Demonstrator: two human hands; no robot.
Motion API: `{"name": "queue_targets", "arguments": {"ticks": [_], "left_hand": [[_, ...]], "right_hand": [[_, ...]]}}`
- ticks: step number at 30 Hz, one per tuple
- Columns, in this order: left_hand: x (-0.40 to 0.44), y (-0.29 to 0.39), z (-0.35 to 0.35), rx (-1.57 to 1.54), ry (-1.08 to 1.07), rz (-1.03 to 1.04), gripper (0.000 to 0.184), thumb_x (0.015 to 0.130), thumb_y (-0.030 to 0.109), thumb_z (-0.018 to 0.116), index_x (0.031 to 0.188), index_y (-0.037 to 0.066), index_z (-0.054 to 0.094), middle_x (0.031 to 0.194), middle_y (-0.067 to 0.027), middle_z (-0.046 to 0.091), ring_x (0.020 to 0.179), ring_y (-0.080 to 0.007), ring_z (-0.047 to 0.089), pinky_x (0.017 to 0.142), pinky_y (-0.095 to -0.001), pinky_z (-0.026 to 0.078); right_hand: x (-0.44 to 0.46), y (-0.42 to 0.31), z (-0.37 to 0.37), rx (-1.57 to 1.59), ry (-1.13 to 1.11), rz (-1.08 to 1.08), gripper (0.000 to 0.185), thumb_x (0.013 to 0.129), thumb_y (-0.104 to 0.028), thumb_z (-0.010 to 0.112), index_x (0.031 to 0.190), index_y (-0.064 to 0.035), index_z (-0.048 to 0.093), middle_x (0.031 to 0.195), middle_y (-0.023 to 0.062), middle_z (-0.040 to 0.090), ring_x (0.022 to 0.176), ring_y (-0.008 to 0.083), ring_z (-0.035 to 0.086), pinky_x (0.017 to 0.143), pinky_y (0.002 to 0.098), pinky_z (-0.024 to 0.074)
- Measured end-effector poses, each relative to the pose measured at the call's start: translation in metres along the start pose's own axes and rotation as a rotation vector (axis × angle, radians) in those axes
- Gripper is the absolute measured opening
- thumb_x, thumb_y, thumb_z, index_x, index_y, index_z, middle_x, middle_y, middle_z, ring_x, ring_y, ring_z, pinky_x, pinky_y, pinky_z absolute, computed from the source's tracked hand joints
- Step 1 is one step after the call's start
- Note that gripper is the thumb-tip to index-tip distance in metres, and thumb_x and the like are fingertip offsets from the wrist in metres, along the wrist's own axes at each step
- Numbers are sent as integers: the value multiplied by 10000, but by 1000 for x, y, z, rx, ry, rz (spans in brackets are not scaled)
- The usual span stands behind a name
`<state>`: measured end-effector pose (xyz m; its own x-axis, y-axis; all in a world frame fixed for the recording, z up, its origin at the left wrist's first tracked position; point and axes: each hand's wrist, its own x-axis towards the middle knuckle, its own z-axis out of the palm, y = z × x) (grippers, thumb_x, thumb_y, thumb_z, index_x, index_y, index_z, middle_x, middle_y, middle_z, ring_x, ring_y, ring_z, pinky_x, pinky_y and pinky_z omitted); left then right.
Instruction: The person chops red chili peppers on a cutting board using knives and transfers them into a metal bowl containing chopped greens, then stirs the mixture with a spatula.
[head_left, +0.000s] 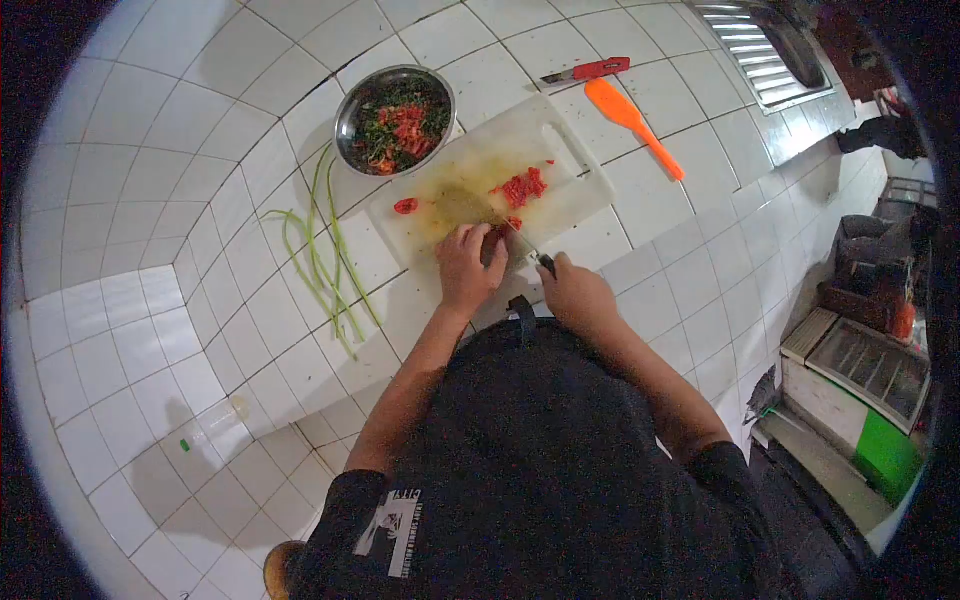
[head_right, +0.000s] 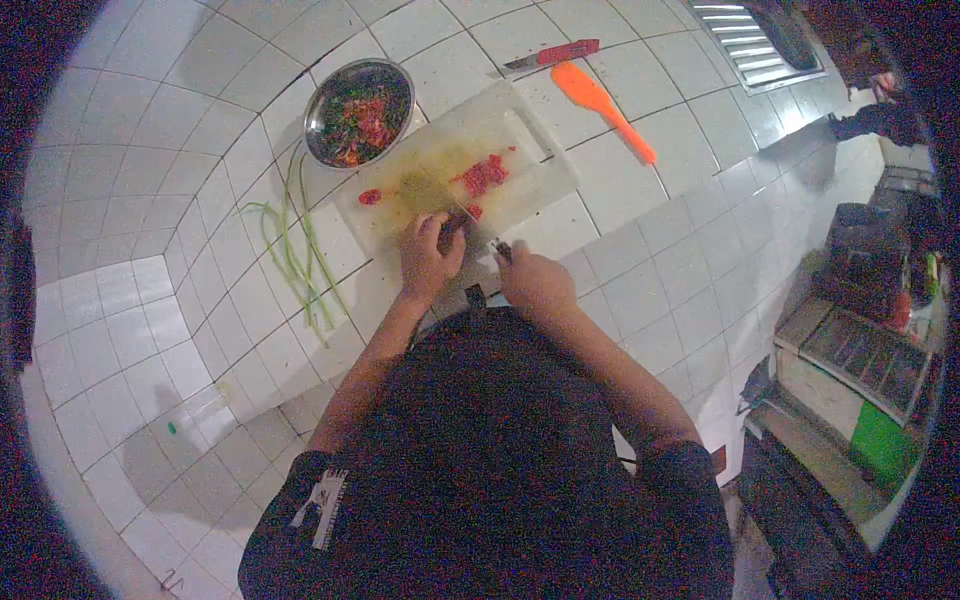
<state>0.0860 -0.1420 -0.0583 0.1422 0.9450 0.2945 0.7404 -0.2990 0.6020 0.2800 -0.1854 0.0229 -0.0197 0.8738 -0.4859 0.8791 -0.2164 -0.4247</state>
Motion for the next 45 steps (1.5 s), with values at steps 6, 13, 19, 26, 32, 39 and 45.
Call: {"name": "queue_targets", "arguments": {"ticks": [6,13,19,26,32,39,45], "left_hand": [[-2,-1,0,92,-118,-82,308,874,256,692,1042,2,649,1078,-198,622,1021,-403,599,868,-500,463],[-4,1,8,107,-111,-139,287,880,332,682,1029,91,641,1037,-118,594,1021,-349,565,892,-489,390],[-5,5,9,103,8,14,375,845,378,725,965,31,648,978,-185,613,959,-395,579,840,-504,419],[-7,4,7,94,-7,-13,254,880,322,685,964,86,642,963,-103,564,970,-325,558,877,-469,394],[-6,-2,12,128,44,45,177,848,251,696,887,83,653,937,-95,565,956,-313,562,860,-455,401],[-4,4,8,101,-9,-22,169,816,215,720,885,74,657,957,-105,580,948,-323,570,867,-445,409],[-7,3,9,85,38,-45,248,782,198,729,994,79,683,1004,-100,602,1000,-306,584,910,-474,388]], "right_hand": [[8,-18,-11,91,25,-58,429,1034,-400,455,954,11,550,750,285,661,745,493,656,695,593,503],[-4,-19,-22,88,-27,-51,453,1051,-407,391,1004,4,575,778,275,679,763,481,676,722,593,526],[-2,-21,-23,110,-5,-48,449,1049,-411,396,993,-11,593,777,272,677,753,478,669,711,590,520],[2,-21,-26,101,7,-89,445,1046,-418,408,1002,-19,601,779,277,675,761,481,667,704,593,515],[10,-15,-14,98,-23,-95,453,1052,-405,396,1009,0,596,803,298,673,794,495,664,737,600,513],[-7,-19,-35,3,-67,-92,478,1062,-406,357,1005,10,586,807,309,670,805,509,658,750,609,505],[-10,-7,-11,28,-75,-88,392,1064,-378,382,1006,-8,499,760,325,636,750,554,618,676,647,469]]}}
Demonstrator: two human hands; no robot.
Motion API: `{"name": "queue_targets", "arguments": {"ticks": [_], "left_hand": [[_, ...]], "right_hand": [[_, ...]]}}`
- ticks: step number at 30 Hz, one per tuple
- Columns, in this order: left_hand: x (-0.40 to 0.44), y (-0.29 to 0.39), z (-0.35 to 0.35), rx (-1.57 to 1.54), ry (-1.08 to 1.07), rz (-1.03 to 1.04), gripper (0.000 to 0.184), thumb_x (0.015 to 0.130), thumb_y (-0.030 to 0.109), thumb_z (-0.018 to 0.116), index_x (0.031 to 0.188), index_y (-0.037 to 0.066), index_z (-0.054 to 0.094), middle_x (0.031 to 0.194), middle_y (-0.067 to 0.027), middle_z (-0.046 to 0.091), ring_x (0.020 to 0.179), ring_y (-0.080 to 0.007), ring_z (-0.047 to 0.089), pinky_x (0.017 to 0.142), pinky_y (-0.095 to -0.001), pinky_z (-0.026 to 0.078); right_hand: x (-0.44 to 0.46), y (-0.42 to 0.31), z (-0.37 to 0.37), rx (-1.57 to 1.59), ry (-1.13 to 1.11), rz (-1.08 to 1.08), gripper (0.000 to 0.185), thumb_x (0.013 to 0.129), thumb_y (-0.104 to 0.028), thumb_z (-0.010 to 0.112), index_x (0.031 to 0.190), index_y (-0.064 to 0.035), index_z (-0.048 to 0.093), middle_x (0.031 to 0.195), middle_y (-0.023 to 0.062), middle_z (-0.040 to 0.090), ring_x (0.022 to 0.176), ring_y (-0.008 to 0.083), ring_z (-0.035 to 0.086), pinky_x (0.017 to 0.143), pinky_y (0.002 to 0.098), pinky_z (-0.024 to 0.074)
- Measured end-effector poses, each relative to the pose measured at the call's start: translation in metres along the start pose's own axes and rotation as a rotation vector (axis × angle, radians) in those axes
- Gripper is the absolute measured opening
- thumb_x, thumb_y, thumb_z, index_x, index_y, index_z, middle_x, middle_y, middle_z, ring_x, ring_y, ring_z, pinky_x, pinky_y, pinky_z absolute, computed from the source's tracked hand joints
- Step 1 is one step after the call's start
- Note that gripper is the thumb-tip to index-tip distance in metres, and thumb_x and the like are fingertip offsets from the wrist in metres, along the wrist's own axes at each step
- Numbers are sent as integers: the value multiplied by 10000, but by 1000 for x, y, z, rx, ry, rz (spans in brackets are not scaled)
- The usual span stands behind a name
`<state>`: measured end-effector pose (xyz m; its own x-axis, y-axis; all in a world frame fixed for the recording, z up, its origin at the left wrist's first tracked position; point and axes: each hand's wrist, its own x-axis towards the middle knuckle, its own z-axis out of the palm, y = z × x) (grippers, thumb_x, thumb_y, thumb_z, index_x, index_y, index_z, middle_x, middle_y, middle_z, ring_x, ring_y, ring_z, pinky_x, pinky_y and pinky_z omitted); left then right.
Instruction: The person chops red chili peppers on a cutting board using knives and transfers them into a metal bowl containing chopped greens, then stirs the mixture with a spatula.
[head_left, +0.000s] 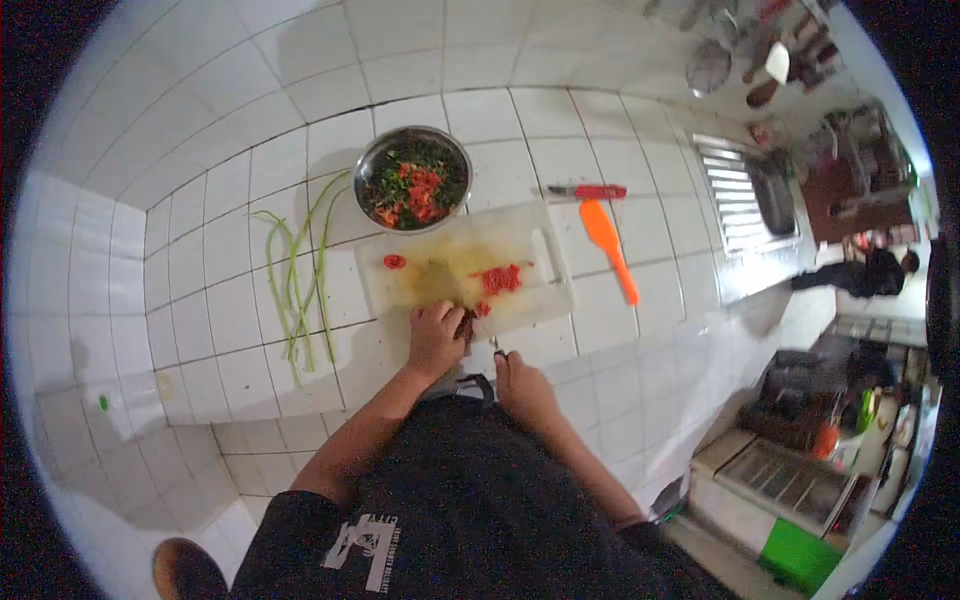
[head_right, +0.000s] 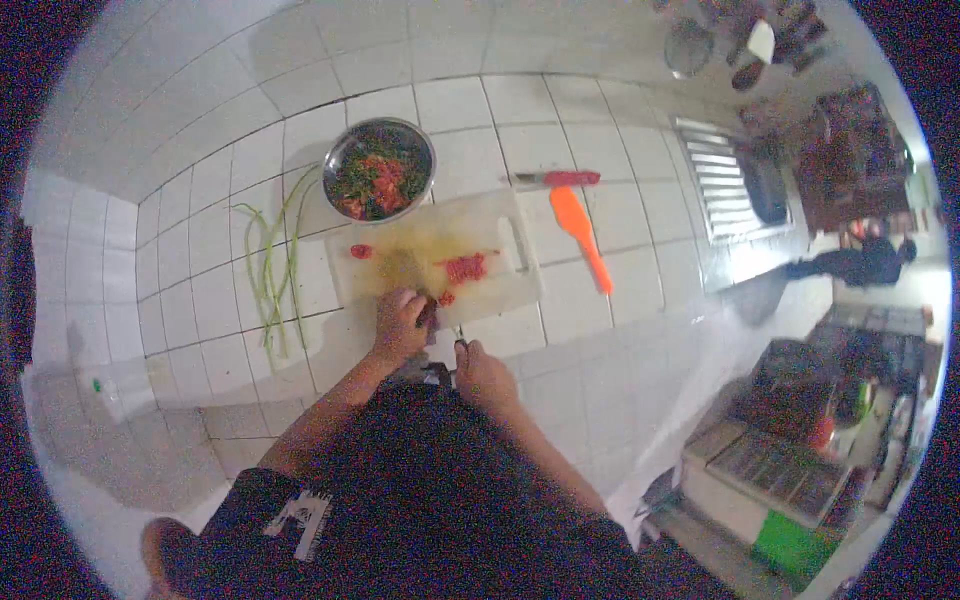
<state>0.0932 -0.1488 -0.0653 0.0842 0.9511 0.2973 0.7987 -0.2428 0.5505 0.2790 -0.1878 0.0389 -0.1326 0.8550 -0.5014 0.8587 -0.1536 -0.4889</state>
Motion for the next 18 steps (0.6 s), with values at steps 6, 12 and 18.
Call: {"name": "queue_targets", "arguments": {"ticks": [6,12,18], "left_hand": [[-1,6,-9,-12,-75,-24,279,791,197,728,1037,77,672,1037,-105,613,1033,-311,585,943,-489,388],[-4,-2,1,-73,1,-9,283,820,185,707,1077,80,646,1045,-111,616,1039,-329,580,957,-500,395],[-9,-6,6,-58,-58,-39,300,829,161,695,1109,82,624,1051,-123,612,1038,-348,577,925,-506,404]], "right_hand": [[32,12,32,13,69,-94,392,1064,-374,380,1001,-6,497,763,334,632,774,552,618,689,644,470],[49,-3,30,-5,100,-89,401,1057,-390,388,995,-13,509,787,347,637,786,556,621,682,641,477],[53,1,24,-89,91,-126,440,1059,-441,363,1030,-21,490,799,331,658,752,514,664,647,601,531]]}}
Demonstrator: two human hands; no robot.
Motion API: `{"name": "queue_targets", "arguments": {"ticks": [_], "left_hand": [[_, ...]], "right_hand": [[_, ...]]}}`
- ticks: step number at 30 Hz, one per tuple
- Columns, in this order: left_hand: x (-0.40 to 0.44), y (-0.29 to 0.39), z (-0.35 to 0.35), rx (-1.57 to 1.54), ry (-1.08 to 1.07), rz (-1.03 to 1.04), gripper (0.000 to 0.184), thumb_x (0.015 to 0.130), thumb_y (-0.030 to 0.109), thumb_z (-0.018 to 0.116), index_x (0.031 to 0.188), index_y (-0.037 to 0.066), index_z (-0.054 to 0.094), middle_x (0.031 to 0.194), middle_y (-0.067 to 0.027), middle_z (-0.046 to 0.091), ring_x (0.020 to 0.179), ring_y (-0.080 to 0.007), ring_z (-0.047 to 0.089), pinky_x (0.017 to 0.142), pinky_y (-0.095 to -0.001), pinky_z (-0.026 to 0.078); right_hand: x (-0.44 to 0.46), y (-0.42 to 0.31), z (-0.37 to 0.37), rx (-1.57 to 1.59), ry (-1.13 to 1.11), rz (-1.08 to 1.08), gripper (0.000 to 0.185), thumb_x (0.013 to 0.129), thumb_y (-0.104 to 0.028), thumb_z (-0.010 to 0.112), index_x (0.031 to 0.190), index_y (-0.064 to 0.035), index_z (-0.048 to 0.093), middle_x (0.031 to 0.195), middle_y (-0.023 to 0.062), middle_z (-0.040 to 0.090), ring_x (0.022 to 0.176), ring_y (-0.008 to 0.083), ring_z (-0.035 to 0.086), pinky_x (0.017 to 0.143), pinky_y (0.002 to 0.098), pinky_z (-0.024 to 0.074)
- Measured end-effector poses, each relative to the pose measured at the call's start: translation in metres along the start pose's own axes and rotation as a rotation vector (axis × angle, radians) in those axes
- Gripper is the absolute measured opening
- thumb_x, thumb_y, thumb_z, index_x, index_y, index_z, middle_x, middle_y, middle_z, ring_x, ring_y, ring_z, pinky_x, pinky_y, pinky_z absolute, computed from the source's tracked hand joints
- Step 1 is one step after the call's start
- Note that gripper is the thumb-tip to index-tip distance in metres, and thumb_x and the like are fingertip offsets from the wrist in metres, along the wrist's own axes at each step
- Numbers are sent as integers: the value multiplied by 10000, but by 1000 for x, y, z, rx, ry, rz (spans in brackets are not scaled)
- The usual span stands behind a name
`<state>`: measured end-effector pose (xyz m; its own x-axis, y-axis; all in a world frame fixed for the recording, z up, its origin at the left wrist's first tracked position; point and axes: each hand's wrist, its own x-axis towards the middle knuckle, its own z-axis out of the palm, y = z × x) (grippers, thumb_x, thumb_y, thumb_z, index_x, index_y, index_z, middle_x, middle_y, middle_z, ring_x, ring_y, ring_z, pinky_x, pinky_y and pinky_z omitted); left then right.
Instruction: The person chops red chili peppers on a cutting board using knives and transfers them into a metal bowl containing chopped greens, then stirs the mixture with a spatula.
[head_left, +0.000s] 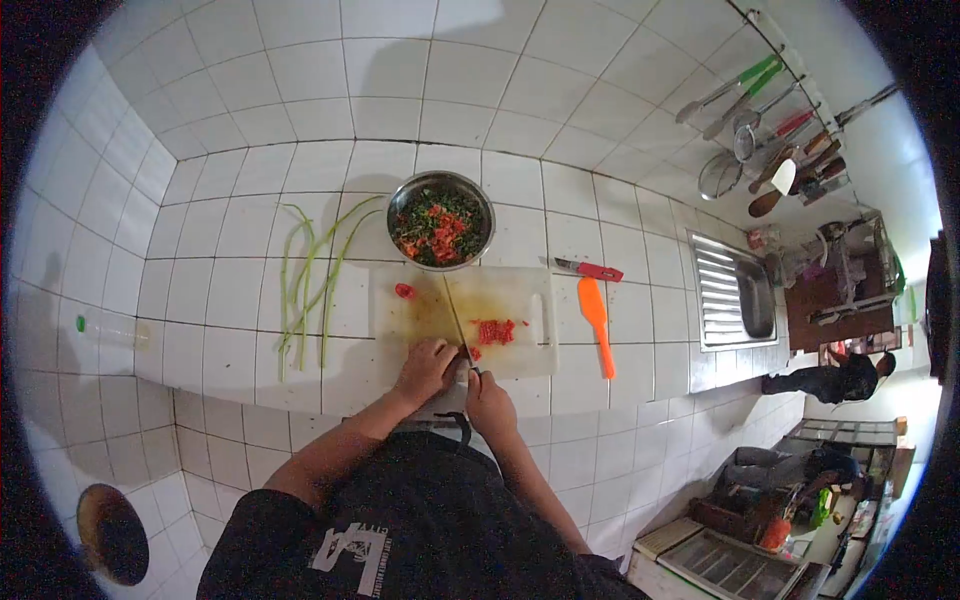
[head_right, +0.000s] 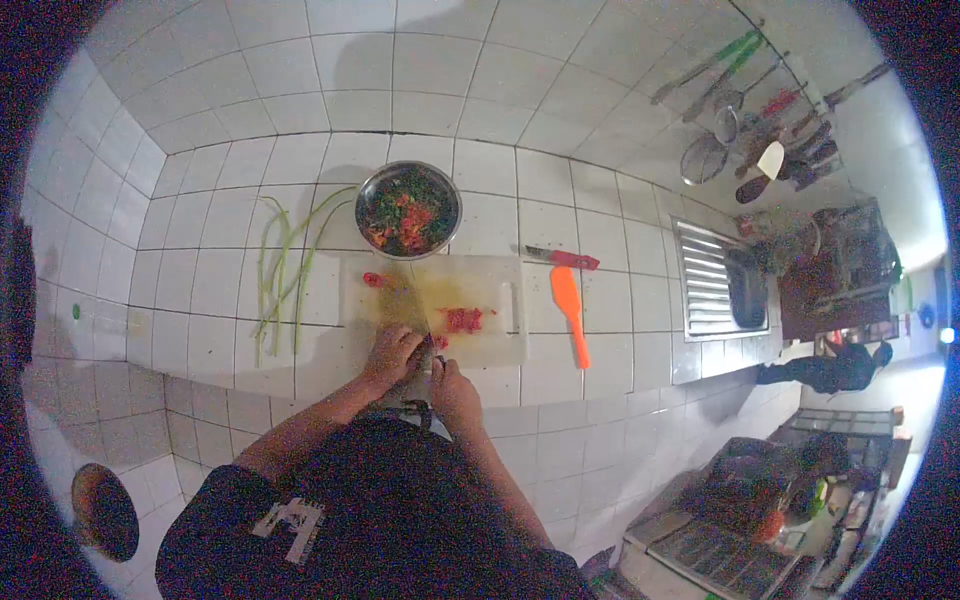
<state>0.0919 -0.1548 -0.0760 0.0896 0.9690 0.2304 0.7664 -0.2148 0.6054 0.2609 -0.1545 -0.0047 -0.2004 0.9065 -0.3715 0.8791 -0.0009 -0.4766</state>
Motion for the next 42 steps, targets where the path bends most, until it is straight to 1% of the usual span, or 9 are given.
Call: {"name": "queue_targets", "arguments": {"ticks": [9,11,18,26,29,31,34,37,42], "left_hand": [[0,12,-4,19,68,-41,338,815,144,683,1137,67,611,1087,-143,593,1055,-354,572,951,-521,411],[1,14,-3,4,69,-76,346,811,138,681,1141,62,607,1099,-148,588,1059,-354,571,969,-522,403],[2,19,-5,30,139,-71,327,825,153,672,1130,56,604,1090,-151,590,1067,-360,560,970,-524,405],[3,25,-12,68,206,-26,311,827,184,667,1107,54,626,1061,-156,593,1039,-368,559,923,-527,431],[5,17,-7,24,132,-42,336,801,176,693,1104,52,620,1071,-163,597,1055,-373,561,932,-530,427],[2,14,2,15,112,-65,347,789,170,706,1102,49,617,1071,-166,599,1060,-373,564,936,-531,426],[0,9,8,45,170,-46,376,770,152,725,1110,46,604,1066,-162,604,1069,-379,564,944,-531,425],[4,11,2,48,111,-50,397,771,157,737,1123,47,592,1050,-160,611,1056,-378,567,939,-512,438],[6,25,0,96,173,-144,336,817,182,722,1102,51,602,1050,-157,624,1043,-378,576,926,-486,457]], "right_hand": [[-25,17,-10,-62,-2,-20,415,1055,-425,393,1028,-30,516,776,322,659,744,515,659,663,631,508],[-34,13,-17,-14,-44,60,404,1056,-406,396,994,-26,518,815,334,645,796,559,615,697,658,462],[-46,25,-22,-44,-84,98,409,1056,-404,394,978,-17,501,803,348,634,801,573,606,697,658,457],[-33,41,-18,6,-61,-34,417,1058,-399,387,995,-3,505,823,352,635,814,567,613,697,658,466],[-7,60,0,16,-54,-87,432,1059,-407,379,1002,0,512,824,345,641,787,551,625,672,649,479],[2,63,8,-99,-32,-241,446,1054,-424,382,1013,-2,521,814,343,644,764,541,636,660,635,496],[-2,37,-23,4,-103,-79,440,1049,-434,391,1039,-16,529,810,335,651,768,547,637,670,634,500],[5,47,-20,29,-115,-105,460,1043,-455,398,1029,-19,542,821,329,657,800,544,641,687,635,499],[14,59,-22,86,-83,-101,521,1034,-489,414,972,-2,587,838,321,661,847,531,645,743,615,496]]}}
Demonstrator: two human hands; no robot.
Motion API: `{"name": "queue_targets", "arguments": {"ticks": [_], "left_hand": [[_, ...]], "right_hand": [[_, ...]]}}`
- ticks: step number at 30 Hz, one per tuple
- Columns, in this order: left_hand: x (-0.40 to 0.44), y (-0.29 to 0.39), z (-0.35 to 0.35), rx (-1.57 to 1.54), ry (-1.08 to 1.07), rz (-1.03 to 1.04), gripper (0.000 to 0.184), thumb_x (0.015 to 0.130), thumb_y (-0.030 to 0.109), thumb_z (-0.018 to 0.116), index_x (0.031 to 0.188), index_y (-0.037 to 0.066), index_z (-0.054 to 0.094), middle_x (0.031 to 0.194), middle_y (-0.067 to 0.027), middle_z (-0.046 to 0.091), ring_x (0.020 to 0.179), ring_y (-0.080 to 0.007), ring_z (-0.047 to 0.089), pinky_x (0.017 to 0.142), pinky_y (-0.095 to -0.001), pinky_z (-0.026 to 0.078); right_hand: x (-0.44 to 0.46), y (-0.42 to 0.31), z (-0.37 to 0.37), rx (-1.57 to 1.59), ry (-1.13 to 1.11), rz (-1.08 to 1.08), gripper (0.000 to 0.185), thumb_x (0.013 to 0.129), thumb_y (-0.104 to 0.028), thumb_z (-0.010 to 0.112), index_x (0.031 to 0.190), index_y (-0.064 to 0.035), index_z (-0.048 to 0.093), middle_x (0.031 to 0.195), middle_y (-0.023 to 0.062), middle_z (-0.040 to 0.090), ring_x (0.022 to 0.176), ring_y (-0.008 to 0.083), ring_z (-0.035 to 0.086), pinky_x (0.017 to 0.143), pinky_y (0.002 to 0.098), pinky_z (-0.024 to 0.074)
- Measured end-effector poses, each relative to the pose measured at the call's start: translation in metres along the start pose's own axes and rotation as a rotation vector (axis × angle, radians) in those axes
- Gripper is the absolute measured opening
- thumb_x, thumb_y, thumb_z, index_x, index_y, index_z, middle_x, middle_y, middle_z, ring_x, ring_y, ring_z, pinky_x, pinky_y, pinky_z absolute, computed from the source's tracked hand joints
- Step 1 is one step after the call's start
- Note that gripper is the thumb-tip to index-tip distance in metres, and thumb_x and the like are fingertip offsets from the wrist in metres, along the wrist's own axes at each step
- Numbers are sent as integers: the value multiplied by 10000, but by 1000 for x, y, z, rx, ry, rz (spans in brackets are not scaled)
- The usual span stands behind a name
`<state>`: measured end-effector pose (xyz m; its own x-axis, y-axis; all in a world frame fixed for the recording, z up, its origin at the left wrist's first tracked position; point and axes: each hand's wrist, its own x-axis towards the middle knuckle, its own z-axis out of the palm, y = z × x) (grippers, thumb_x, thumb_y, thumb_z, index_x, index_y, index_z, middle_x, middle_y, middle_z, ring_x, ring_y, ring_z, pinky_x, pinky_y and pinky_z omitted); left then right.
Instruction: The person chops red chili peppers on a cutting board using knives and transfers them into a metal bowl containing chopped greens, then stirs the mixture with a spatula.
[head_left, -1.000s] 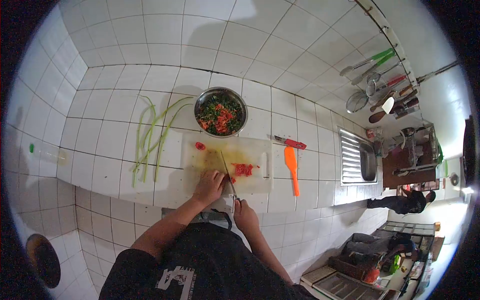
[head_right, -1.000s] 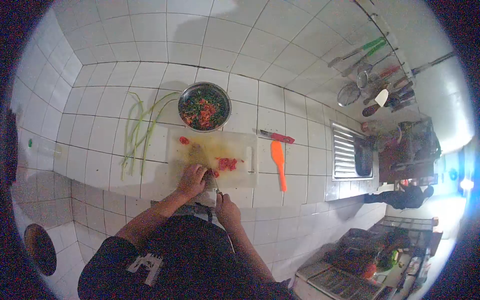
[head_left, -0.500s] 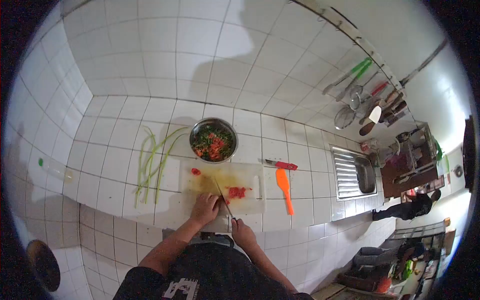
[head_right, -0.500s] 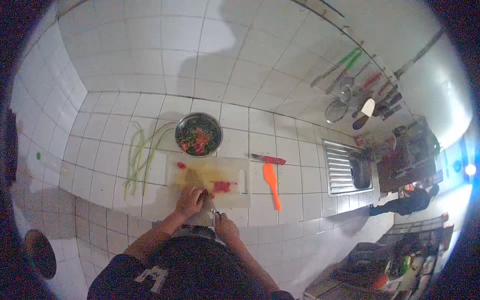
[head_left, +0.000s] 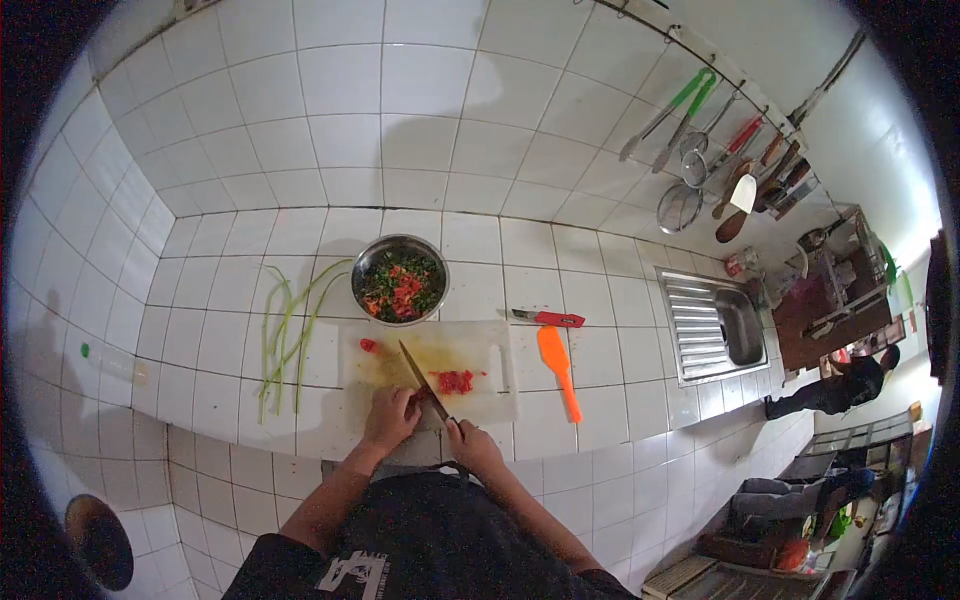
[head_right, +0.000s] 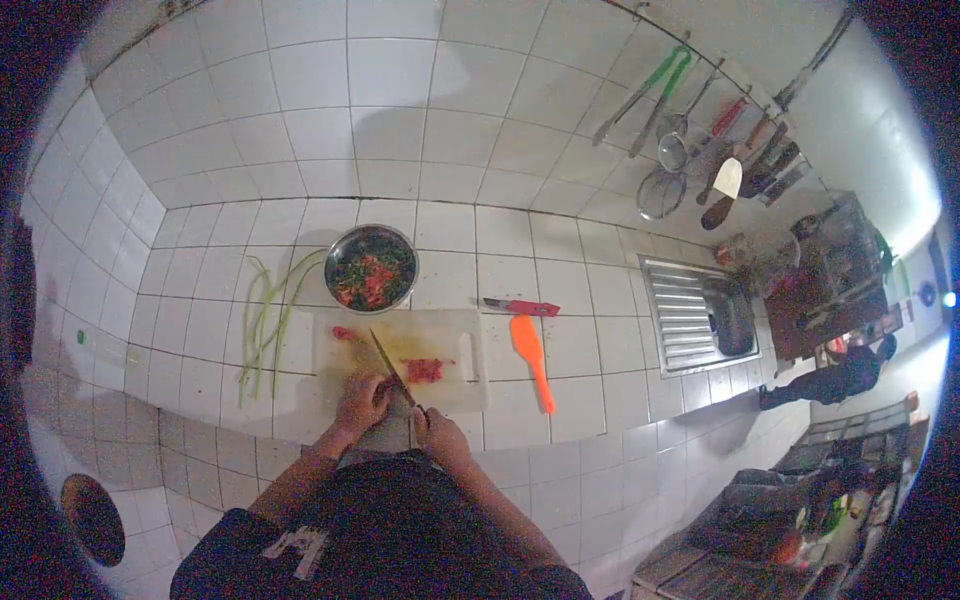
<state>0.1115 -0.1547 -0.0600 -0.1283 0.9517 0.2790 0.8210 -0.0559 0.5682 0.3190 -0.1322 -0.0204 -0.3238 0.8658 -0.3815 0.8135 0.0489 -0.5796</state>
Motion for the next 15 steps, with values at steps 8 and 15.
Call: {"name": "queue_targets", "arguments": {"ticks": [8,15], "left_hand": [[7,2,-14,-82,-79,11,288,822,148,676,1081,41,607,1034,-158,626,1019,-373,585,927,-491,450],[6,-5,-7,-152,-65,18,313,790,144,686,1075,40,611,1014,-161,650,981,-378,599,887,-501,454]], "right_hand": [[25,17,-3,101,-83,8,659,1009,-573,454,885,28,696,724,255,666,736,442,684,699,500,535],[28,14,-14,235,-188,89,661,1009,-542,499,746,46,648,591,129,609,516,232,624,509,398,508]]}}
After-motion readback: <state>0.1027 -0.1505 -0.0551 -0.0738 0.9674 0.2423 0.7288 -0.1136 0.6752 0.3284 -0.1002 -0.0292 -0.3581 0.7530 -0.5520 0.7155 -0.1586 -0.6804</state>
